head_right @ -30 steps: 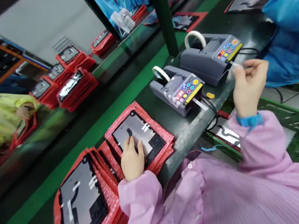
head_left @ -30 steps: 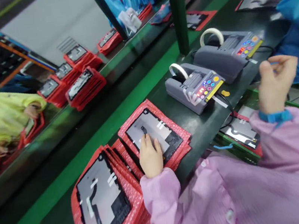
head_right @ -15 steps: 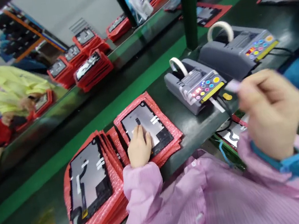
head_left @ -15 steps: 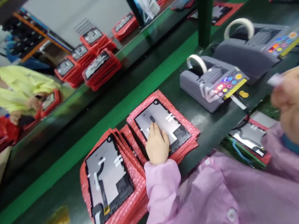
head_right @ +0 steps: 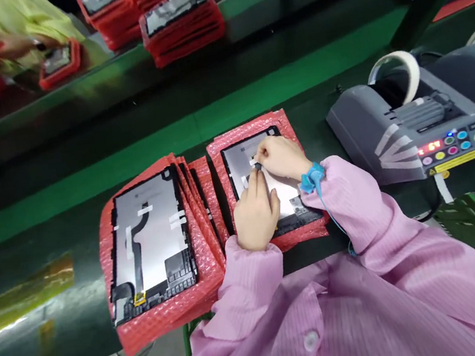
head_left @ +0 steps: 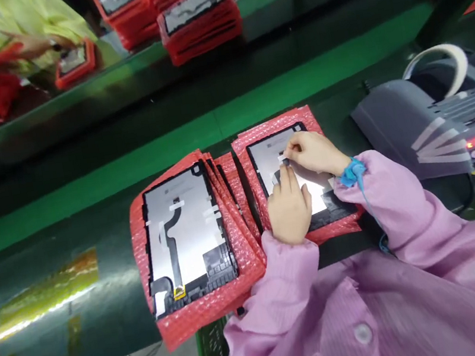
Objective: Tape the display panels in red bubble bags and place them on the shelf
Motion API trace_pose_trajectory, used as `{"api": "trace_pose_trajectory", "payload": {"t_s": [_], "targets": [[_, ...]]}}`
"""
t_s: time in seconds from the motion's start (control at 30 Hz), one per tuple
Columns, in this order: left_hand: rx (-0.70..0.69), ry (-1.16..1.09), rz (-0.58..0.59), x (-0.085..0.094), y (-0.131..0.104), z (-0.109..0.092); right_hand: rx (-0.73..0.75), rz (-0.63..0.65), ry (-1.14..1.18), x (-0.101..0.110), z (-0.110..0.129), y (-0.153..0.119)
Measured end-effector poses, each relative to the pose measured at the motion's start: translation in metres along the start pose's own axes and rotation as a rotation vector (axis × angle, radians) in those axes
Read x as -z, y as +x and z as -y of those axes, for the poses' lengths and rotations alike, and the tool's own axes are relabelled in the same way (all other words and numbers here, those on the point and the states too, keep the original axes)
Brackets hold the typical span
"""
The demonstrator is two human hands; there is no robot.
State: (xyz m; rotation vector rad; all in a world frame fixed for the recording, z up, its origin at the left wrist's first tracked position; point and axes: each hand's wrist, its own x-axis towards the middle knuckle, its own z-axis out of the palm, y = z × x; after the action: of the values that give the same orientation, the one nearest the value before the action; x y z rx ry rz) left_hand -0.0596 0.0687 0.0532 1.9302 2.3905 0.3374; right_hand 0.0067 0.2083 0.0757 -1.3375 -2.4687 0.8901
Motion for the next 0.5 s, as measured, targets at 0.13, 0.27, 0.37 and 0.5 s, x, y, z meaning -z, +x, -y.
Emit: {"api": "trace_pose_trajectory", "payload": {"t_s": [0.13,0.27,0.37,0.5], "targets": [[0.015,-0.001,0.037,0.0035,0.0006,-0.0011,-0.020,-0.016,-0.079,-0.0013,0.0052,-0.0038],[0.021,-0.014,0.049,0.0043,0.0006,-0.0011,-0.022,-0.003,-0.119,-0.0014,0.0088,-0.0040],[0.021,-0.040,0.001,0.0022,-0.0002,-0.0006,-0.023,0.008,-0.163,-0.0019,0.0099,-0.0036],[0.014,-0.038,0.005,0.0021,-0.0004,0.0002,-0.003,0.000,-0.200,-0.0030,0.0089,-0.0031]]}}
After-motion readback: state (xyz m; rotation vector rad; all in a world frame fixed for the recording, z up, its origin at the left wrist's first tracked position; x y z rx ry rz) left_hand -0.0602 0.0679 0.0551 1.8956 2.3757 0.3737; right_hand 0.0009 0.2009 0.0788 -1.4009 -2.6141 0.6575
